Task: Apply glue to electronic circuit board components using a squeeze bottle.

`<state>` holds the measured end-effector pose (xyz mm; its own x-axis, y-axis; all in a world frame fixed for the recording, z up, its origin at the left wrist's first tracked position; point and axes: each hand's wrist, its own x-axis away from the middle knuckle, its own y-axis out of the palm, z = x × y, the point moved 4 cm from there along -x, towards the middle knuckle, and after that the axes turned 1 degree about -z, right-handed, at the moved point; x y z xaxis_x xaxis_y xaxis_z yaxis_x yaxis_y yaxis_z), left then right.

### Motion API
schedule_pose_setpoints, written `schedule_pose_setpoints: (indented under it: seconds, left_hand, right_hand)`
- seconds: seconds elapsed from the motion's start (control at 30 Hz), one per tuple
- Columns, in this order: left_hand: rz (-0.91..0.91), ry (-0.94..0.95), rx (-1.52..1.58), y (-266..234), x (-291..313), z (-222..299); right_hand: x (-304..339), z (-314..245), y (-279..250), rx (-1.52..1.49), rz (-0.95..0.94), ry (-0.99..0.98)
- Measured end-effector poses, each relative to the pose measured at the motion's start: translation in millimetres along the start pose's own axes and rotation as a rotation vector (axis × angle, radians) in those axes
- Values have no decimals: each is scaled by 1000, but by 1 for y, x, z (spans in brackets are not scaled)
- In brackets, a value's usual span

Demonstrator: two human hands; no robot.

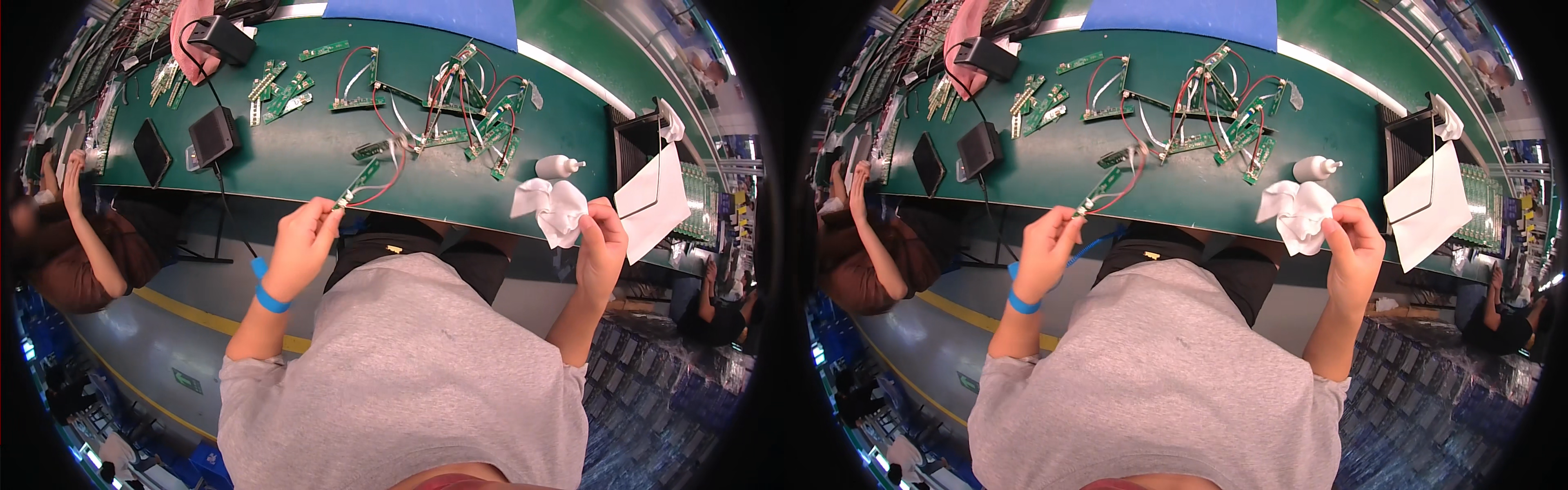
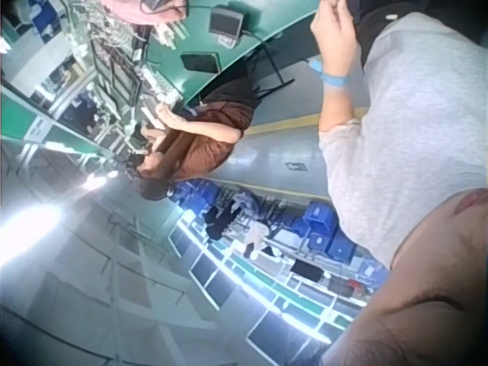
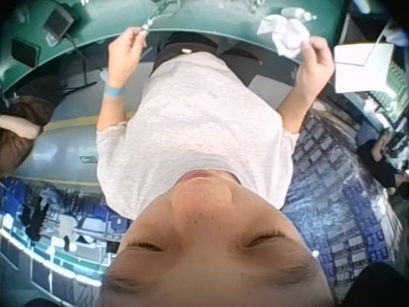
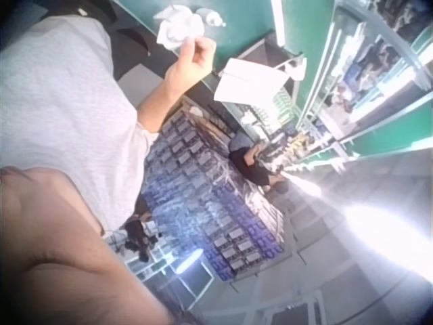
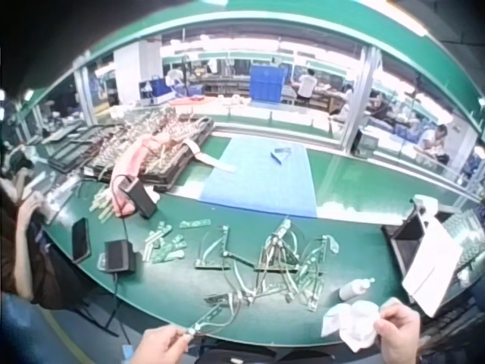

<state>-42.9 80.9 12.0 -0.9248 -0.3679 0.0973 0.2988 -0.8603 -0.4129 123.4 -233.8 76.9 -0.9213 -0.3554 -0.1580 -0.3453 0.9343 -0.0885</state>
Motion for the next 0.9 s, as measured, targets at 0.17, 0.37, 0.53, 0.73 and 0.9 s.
schedule_pose_setpoints:
  seconds: [0.17,0.37,0.53,0.73,0.9]
  left_hand:
    - [46,245,-221,-32,-3,52]
    - [-234,321,-68,-43,-17,94]
    - [-538,275,8,-37,-45,119]
    - [-738,427,-33,-21,-59,142]
    - [-817,472,-76,-14,-63,151]
  right_hand:
    - [-12,-30,17,-22,-66,-126]
    - [-32,-79,52,261,-214,-336]
    - [-54,-92,93,367,-539,-422]
    - [-65,-99,114,456,-713,-439]
    - [-57,-95,123,368,-816,-293]
